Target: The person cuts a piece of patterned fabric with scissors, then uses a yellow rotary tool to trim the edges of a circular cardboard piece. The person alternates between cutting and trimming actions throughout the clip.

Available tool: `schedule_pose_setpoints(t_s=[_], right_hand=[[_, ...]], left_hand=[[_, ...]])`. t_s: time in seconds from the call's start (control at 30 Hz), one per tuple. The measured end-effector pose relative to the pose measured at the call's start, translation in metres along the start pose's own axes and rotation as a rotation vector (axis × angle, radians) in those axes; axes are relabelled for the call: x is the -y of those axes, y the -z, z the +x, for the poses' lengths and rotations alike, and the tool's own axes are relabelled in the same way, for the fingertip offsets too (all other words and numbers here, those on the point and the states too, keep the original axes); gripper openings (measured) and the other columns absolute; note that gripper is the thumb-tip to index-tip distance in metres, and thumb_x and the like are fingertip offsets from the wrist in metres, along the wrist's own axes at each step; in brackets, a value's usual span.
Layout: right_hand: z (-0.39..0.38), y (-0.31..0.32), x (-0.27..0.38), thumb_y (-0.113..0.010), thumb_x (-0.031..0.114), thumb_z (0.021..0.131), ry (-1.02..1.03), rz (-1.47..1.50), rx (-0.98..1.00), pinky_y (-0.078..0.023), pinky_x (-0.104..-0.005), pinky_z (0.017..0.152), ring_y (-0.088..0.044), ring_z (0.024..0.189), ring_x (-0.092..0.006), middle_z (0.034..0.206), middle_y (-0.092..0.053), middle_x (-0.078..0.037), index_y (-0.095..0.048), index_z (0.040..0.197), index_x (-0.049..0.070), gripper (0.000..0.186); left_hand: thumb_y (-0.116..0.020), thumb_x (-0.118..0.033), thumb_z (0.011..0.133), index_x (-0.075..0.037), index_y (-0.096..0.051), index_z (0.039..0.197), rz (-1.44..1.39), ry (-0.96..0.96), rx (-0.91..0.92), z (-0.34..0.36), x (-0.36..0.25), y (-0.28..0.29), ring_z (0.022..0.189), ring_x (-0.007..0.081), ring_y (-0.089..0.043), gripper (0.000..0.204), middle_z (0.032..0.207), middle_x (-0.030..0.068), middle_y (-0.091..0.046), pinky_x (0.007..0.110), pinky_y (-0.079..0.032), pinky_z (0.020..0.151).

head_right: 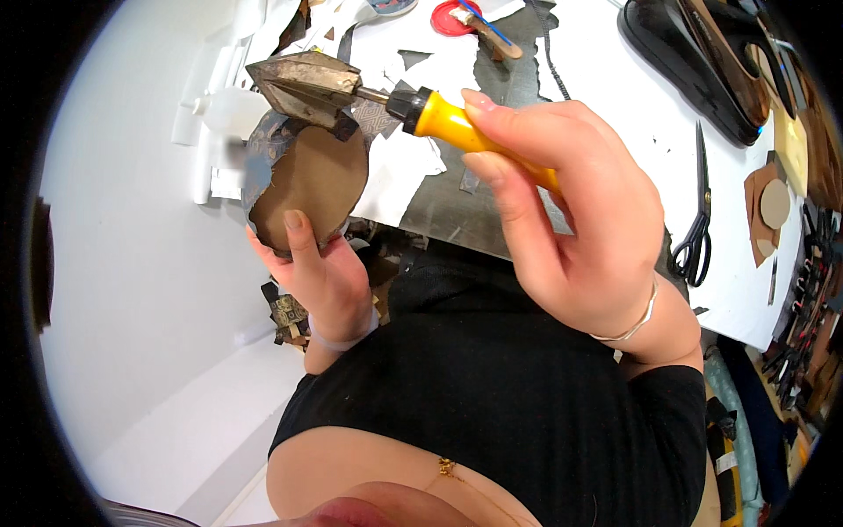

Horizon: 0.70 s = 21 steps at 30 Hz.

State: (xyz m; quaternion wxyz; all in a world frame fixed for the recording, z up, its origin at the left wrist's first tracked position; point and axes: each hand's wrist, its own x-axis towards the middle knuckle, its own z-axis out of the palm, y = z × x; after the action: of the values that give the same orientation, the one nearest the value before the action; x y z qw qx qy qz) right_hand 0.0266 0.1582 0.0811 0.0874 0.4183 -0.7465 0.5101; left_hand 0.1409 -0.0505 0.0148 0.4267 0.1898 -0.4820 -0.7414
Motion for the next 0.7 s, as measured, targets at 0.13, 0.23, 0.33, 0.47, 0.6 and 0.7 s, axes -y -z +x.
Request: schedule_pose_setpoints(t_s=[0.13, 0.23, 0.33, 0.47, 0.6, 0.7], right_hand=[[0.002, -0.01, 0.001, -0.059, -0.012, 0.094, 0.018, -0.009, -0.043, -0.053, -0.0262, 0.085, -0.065, 0.093, -0.0203, 0.107, -0.063, -0.02, -0.058, 0.122, -0.007, 0.029], [0.001, -0.018, 0.003, -0.062, -0.013, 0.091, 0.007, -0.036, -0.062, -0.054, -0.0252, 0.081, -0.066, 0.093, -0.0198, 0.106, -0.064, -0.019, -0.058, 0.122, -0.006, 0.032], [-0.001, -0.023, 0.002, -0.065, -0.014, 0.089, 0.028, -0.075, -0.062, -0.055, -0.0258, 0.078, -0.067, 0.092, -0.0205, 0.104, -0.064, -0.019, -0.059, 0.12, -0.005, 0.033], [-0.002, -0.028, 0.001, -0.069, -0.013, 0.086, 0.059, -0.137, -0.061, -0.056, -0.0271, 0.074, -0.069, 0.086, -0.022, 0.101, -0.065, -0.019, -0.06, 0.118, -0.004, 0.034], [-0.006, -0.03, -0.002, -0.071, -0.012, 0.084, 0.093, -0.182, -0.05, -0.055, -0.0277, 0.067, -0.069, 0.079, -0.0228, 0.098, -0.066, -0.017, -0.062, 0.115, -0.003, 0.034], [-0.007, -0.032, -0.004, -0.075, -0.008, 0.08, 0.089, -0.169, -0.088, -0.054, -0.0295, 0.059, -0.068, 0.071, -0.0243, 0.094, -0.067, -0.014, -0.065, 0.112, 0.0, 0.034]], left_hand=[[-0.073, -0.007, 0.092, -0.009, -0.049, 0.123, -0.008, -0.001, -0.002, -0.001, -0.001, -0.005, 0.115, 0.02, -0.059, 0.04, 0.123, 0.007, -0.061, 0.038, -0.047, 0.102], [-0.073, -0.008, 0.092, -0.009, -0.048, 0.124, -0.024, 0.048, -0.017, -0.004, -0.01, -0.018, 0.115, 0.0202, -0.059, 0.041, 0.123, 0.0067, -0.061, 0.038, -0.048, 0.102], [-0.073, -0.009, 0.093, -0.009, -0.047, 0.127, -0.066, 0.079, 0.005, -0.005, -0.013, -0.02, 0.116, 0.0198, -0.059, 0.043, 0.125, 0.0062, -0.06, 0.037, -0.047, 0.103], [-0.072, -0.01, 0.094, -0.009, -0.045, 0.13, -0.074, 0.105, -0.03, -0.006, -0.017, -0.027, 0.118, 0.0188, -0.058, 0.045, 0.127, 0.0058, -0.059, 0.036, -0.047, 0.103], [-0.071, -0.013, 0.095, -0.008, -0.043, 0.136, -0.066, 0.094, -0.031, -0.002, -0.017, -0.028, 0.12, 0.02, -0.056, 0.05, 0.13, 0.0066, -0.058, 0.037, -0.046, 0.104], [-0.07, -0.017, 0.096, -0.007, -0.041, 0.144, -0.027, 0.04, -0.046, 0.003, -0.01, -0.022, 0.123, 0.0223, -0.055, 0.056, 0.134, 0.0092, -0.055, 0.038, -0.047, 0.103]])
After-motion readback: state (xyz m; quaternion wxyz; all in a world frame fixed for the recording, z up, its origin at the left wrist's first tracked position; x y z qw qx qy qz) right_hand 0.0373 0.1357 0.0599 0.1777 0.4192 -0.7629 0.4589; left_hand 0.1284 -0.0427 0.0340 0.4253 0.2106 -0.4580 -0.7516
